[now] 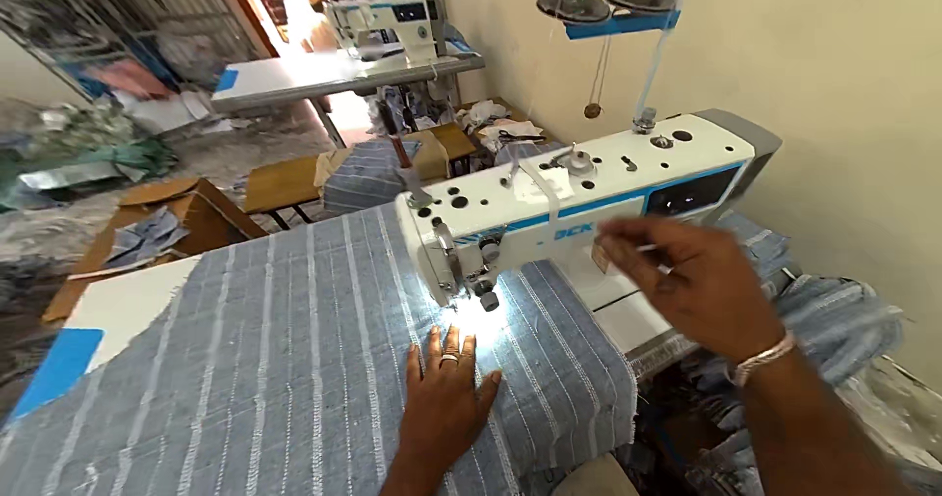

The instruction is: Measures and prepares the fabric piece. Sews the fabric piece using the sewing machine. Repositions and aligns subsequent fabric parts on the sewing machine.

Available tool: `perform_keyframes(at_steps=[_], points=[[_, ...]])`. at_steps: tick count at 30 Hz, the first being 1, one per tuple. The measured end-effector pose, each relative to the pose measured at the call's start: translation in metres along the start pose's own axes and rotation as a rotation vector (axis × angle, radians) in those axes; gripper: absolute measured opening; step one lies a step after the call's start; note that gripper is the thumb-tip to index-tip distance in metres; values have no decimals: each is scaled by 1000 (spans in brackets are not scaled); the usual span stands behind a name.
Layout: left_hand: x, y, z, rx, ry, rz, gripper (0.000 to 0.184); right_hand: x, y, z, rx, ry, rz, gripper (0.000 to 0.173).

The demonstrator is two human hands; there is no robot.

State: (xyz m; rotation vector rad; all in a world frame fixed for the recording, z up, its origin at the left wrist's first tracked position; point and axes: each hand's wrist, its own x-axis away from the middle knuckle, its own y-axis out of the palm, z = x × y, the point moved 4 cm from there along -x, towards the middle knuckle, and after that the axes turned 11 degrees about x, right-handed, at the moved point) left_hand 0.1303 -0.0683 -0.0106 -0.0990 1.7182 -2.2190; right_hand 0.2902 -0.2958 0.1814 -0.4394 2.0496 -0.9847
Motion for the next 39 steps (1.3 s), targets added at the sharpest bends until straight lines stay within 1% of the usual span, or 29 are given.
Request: perform_keyframes(at_steps=[2, 3, 4, 5, 7, 8, 9, 10, 11, 12, 14, 15, 16, 18, 19, 20, 21, 23, 25, 28, 30, 32, 35, 37, 39], points=[[0, -3, 2, 8, -32, -31, 83, -43, -21, -37, -123, -120, 179, 27], [-1, -5, 3, 8, -48, -47, 84, -67, -23, -53, -155, -167, 206, 28], [-1, -6, 5, 7, -69, -74, 85, -90, -19, -67, -162, -204, 180, 33], [-1, -7, 7, 6, -92, -104, 86, -111, -11, -80, -143, -233, 117, 41], [-1, -9, 12, 17, -144, -136, 87, -146, 10, -101, -57, -273, -79, 54], [0, -9, 15, 26, -172, -129, 87, -159, 21, -110, 0, -293, -182, 55], [2, -7, 20, 35, -199, -119, 88, -168, 32, -117, 48, -319, -267, 51], [4, -6, 25, 39, -219, -113, 89, -175, 43, -122, 76, -353, -306, 43], [7, -4, 31, 39, -226, -106, 92, -180, 50, -125, 68, -374, -294, 39], [12, -2, 38, 38, -213, -95, 95, -182, 54, -126, 44, -377, -256, 38], [21, 1, 59, 51, -138, -106, 100, -181, 46, -124, -98, -362, -87, 34], [24, 1, 70, 70, -94, -158, 100, -177, 33, -121, -207, -341, -4, 30], [24, 0, 81, 103, -48, -208, 96, -169, 17, -116, -326, -313, 52, 28], [9, -6, 96, 201, 9, -313, 75, -139, -13, -93, -517, -258, 67, 24], [-5, -9, 100, 245, 24, -327, 62, -116, -19, -74, -550, -227, 36, 21], [-22, -12, 102, 284, 40, -310, 53, -89, -15, -50, -552, -172, -12, 18], [-41, -13, 101, 317, 58, -284, 46, -62, 0, -24, -531, -102, -85, 14], [-80, -9, 101, 382, 111, -240, 40, -10, 44, 24, -466, 65, -212, 10], [-120, -4, 104, 395, 153, -242, 39, 18, 84, 64, -369, 138, -206, 9], [-159, 13, 105, 310, 83, -305, 48, 19, 127, 99, -218, 163, -141, 12], [-169, 26, 100, 278, 5, -325, 55, 5, 148, 111, -83, 149, -75, 14], [-168, 35, 97, 242, -18, -312, 59, -8, 166, 118, 53, 161, 38, 22], [-160, 34, 97, 277, -16, -290, 54, -12, 176, 114, 198, 194, 68, 28], [-154, 28, 98, 341, -23, -248, 49, -12, 176, 110, 265, 232, 30, 29], [-152, 27, 99, 374, -38, -262, 47, -11, 178, 110, 324, 255, -12, 29]])
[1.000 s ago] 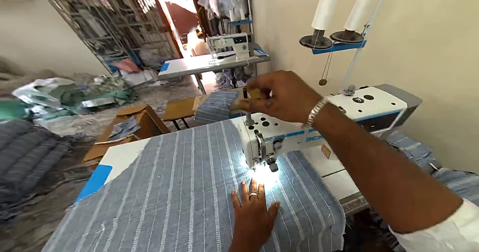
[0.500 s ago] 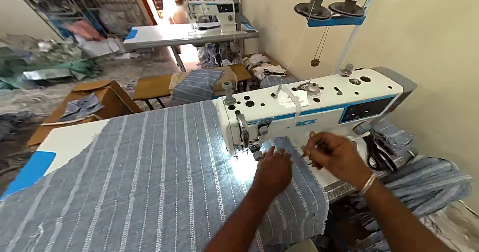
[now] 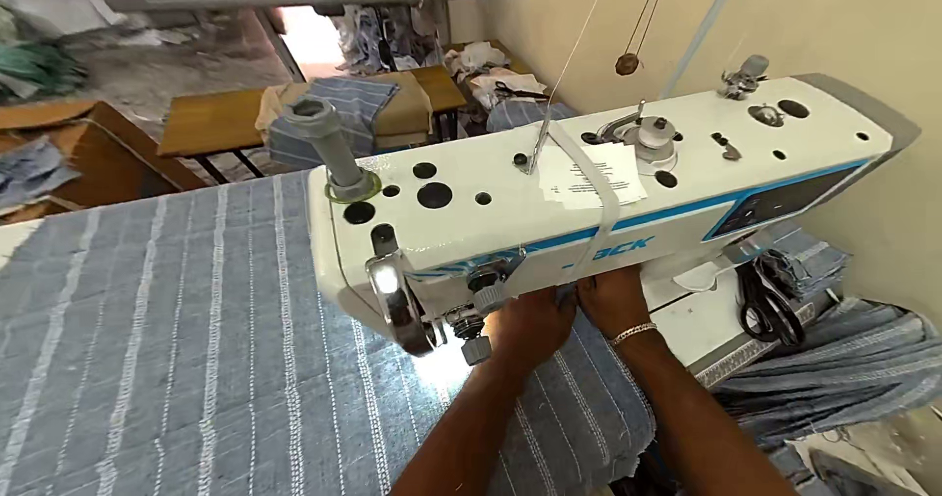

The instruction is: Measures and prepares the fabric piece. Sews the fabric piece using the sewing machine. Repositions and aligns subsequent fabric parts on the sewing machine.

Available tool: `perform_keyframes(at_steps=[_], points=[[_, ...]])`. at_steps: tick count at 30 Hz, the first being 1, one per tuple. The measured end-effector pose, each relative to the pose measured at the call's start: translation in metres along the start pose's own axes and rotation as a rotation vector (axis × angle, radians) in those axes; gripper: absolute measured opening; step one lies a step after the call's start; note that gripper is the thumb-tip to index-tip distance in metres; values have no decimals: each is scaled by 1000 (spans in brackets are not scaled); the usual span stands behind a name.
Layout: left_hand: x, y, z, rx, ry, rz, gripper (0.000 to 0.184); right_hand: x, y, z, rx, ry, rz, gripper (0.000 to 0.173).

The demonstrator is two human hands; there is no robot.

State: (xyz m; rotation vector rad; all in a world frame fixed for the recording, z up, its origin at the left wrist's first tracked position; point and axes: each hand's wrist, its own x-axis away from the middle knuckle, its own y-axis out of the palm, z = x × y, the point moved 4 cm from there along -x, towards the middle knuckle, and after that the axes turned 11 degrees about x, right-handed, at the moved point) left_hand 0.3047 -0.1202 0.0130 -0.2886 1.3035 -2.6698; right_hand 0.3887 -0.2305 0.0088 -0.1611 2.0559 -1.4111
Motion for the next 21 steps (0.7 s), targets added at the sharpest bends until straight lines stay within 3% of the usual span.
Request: perform_keyframes(at_steps=[6, 21], points=[[0, -5, 5, 61, -17, -61, 45, -2, 1, -3, 99, 18, -149, 34], [-4, -4, 4, 37, -58, -111, 49, -2, 0, -4, 93, 20, -116, 34]])
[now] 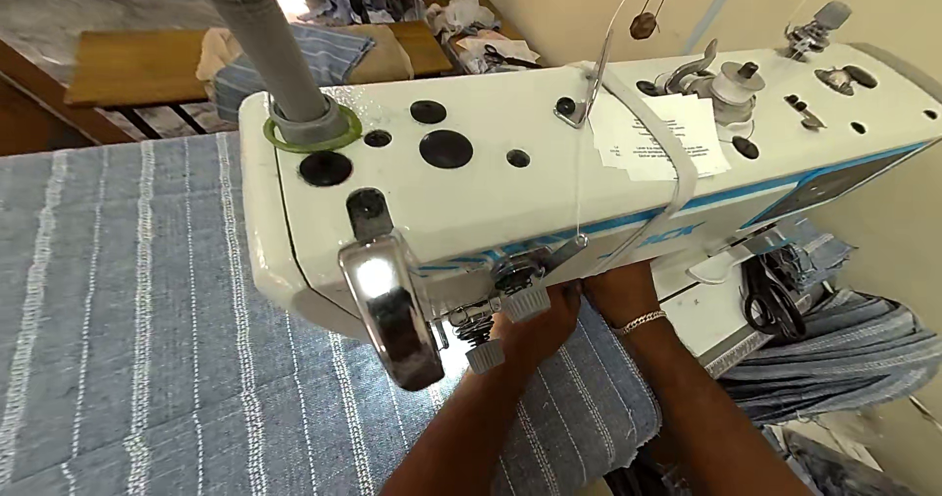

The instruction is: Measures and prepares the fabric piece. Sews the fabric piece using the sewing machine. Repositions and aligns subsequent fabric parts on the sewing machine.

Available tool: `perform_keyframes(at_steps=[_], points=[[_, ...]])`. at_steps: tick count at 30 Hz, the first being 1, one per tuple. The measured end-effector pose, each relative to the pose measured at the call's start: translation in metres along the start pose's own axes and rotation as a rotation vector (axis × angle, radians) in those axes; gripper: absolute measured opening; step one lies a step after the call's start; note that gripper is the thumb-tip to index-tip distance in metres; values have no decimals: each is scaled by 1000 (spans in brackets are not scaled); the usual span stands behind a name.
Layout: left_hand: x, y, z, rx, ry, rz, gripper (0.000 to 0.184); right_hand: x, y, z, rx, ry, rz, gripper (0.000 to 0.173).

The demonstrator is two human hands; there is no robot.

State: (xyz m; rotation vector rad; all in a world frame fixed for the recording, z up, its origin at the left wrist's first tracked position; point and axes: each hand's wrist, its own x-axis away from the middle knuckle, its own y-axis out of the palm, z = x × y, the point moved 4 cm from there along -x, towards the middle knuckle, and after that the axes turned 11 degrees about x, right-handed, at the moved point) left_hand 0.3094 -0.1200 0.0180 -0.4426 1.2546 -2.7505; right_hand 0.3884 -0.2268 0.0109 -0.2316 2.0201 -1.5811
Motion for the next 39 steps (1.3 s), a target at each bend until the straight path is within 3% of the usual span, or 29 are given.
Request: perform_keyframes(at_steps=[5, 9, 13, 23, 30, 34, 39], points=[[-1, 1, 0, 14, -24, -45, 51, 0, -3, -1, -11, -9, 41, 33], [-2, 1, 0, 26, -13, -80, 50, -2, -4, -2, -10, 28, -36, 32], [-2, 1, 0, 27, -10, -61, 50, 0, -1, 0, -5, -30, 45, 33], [-3, 1, -1, 24, -29, -85, 53, -2, 2, -1, 12, -36, 57, 33], [-3, 0, -2, 8, 39, 26, 48, -1, 2, 1, -63, -31, 91, 33], [-5, -1, -2, 37, 1, -33, 53, 24, -32, 17, -345, -33, 101, 22], [-2, 11, 0, -153, 43, 118, 61, 63, -120, 25, -706, -93, 138, 12]])
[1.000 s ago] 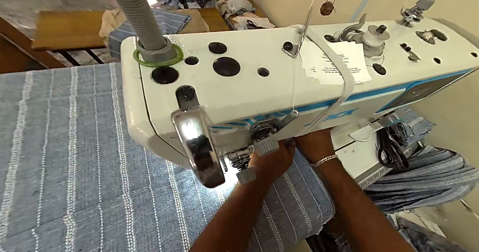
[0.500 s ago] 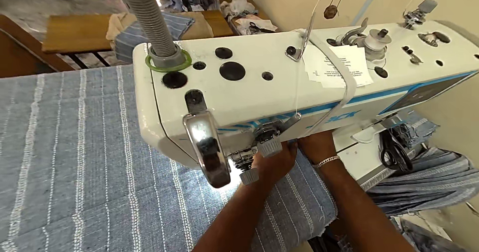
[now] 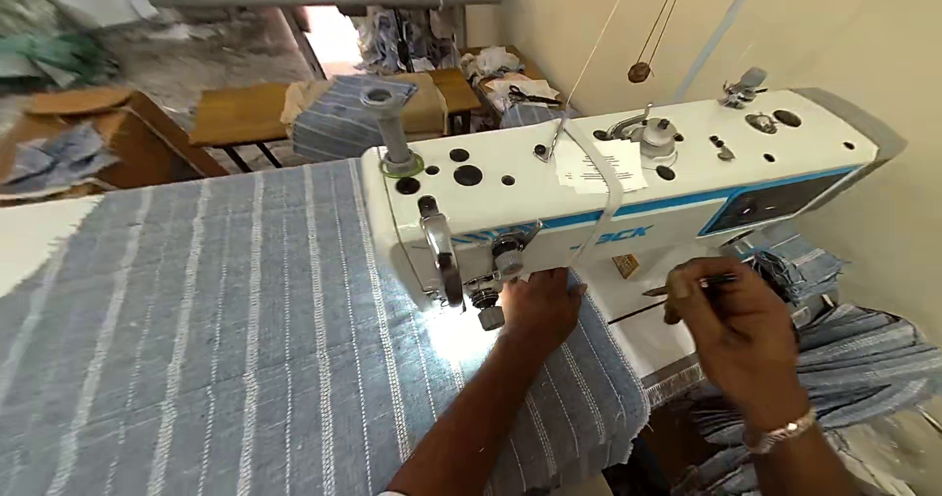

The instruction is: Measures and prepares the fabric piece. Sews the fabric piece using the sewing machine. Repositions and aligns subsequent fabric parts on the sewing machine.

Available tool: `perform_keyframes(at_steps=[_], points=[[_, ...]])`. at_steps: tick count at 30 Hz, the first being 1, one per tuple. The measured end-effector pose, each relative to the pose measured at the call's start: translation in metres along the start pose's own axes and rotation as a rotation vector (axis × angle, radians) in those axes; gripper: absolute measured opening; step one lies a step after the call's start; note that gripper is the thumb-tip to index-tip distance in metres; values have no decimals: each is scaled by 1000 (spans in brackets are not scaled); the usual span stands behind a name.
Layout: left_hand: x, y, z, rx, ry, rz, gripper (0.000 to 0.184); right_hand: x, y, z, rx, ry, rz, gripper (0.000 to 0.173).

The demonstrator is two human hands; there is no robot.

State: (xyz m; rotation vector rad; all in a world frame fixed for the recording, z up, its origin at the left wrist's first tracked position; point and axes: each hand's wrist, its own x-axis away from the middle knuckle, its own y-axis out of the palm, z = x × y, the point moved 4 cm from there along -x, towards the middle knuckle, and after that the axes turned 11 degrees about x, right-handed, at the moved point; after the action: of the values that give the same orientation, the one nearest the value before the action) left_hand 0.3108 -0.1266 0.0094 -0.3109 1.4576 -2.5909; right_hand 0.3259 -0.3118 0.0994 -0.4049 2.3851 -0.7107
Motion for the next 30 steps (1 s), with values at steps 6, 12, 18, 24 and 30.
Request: perform_keyframes(at_steps=[6, 12, 18, 24, 30], points=[[148, 21, 56, 259, 486, -361, 48, -45, -12, -98, -242, -231, 72, 23], [259, -103, -153, 295, 72, 364, 35, -105, 25, -177, -217, -515, -6, 21], [349, -155, -331, -75, -520, 470, 87, -143, 68, -214, 45, -537, -106, 24], [352, -136, -345, -174, -531, 562, 94, -148, 84, -205, 181, -482, -254, 26], [355, -144, -343, -113, -502, 525, 96, -145, 76, -212, 399, -532, -317, 36]])
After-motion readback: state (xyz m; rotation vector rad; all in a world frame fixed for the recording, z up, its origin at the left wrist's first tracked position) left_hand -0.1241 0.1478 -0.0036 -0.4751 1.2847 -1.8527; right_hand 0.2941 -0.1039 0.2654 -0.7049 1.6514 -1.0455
